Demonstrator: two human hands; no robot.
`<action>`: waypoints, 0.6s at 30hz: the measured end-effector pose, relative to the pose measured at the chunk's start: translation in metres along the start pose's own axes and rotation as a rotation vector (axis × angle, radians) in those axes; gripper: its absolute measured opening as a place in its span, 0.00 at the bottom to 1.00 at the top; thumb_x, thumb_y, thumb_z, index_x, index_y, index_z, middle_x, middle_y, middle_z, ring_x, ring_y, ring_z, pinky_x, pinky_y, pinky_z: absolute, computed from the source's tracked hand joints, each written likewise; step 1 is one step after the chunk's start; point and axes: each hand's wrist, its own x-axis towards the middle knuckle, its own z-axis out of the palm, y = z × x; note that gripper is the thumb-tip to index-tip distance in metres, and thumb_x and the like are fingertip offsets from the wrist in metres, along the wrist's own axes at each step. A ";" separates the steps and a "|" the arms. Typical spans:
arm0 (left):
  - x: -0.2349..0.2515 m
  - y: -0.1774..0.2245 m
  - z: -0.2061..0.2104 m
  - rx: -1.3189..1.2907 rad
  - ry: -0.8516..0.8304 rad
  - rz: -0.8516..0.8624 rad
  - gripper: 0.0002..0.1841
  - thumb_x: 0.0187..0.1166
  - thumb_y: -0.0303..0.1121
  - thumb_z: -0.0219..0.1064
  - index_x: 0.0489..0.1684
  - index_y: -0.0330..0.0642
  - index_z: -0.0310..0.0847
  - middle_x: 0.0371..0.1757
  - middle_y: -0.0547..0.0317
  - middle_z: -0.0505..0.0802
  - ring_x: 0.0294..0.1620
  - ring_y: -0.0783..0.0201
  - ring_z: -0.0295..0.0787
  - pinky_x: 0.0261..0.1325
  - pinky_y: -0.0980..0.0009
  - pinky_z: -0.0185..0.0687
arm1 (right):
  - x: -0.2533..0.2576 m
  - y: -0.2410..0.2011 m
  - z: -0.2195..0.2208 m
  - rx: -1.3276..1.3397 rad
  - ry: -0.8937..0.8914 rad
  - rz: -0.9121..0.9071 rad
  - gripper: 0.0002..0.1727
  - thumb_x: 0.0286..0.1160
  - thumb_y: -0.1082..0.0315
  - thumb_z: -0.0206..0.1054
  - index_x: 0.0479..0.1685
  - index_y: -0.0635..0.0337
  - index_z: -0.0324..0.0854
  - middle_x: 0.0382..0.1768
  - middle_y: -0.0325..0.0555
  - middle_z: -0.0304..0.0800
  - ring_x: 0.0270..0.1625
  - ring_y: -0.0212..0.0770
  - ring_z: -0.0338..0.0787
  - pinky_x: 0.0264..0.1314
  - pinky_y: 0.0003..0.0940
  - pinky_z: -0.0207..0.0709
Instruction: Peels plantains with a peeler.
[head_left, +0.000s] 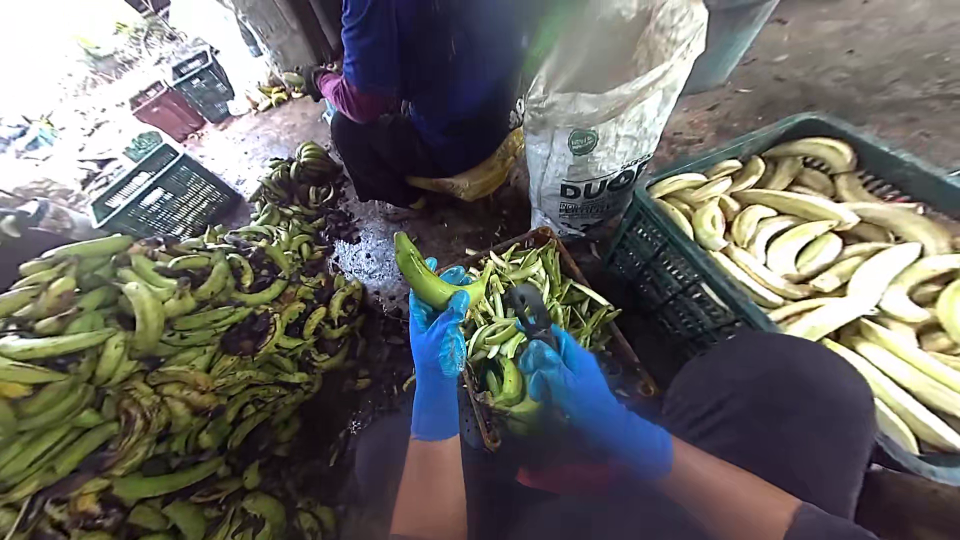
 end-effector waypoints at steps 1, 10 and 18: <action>-0.002 -0.003 0.005 -0.010 0.023 0.005 0.36 0.68 0.21 0.72 0.81 0.38 0.61 0.61 0.53 0.91 0.59 0.60 0.91 0.63 0.63 0.88 | 0.006 -0.020 0.003 0.046 0.000 -0.229 0.34 0.88 0.41 0.54 0.72 0.67 0.71 0.35 0.35 0.91 0.25 0.27 0.87 0.24 0.27 0.86; 0.001 0.005 -0.016 -0.261 -0.250 -0.117 0.42 0.71 0.31 0.76 0.85 0.47 0.53 0.60 0.45 0.90 0.59 0.50 0.91 0.64 0.49 0.86 | 0.024 0.011 -0.029 -0.234 -0.603 0.579 0.23 0.94 0.54 0.46 0.68 0.61 0.77 0.30 0.46 0.89 0.21 0.38 0.85 0.26 0.36 0.83; 0.043 0.017 0.020 -0.276 -0.062 -0.424 0.28 0.93 0.51 0.32 0.62 0.42 0.75 0.32 0.53 0.91 0.28 0.64 0.89 0.32 0.70 0.88 | 0.117 -0.034 -0.071 -0.885 -0.161 -0.795 0.30 0.84 0.31 0.46 0.78 0.25 0.78 0.55 0.46 0.93 0.55 0.49 0.89 0.58 0.60 0.73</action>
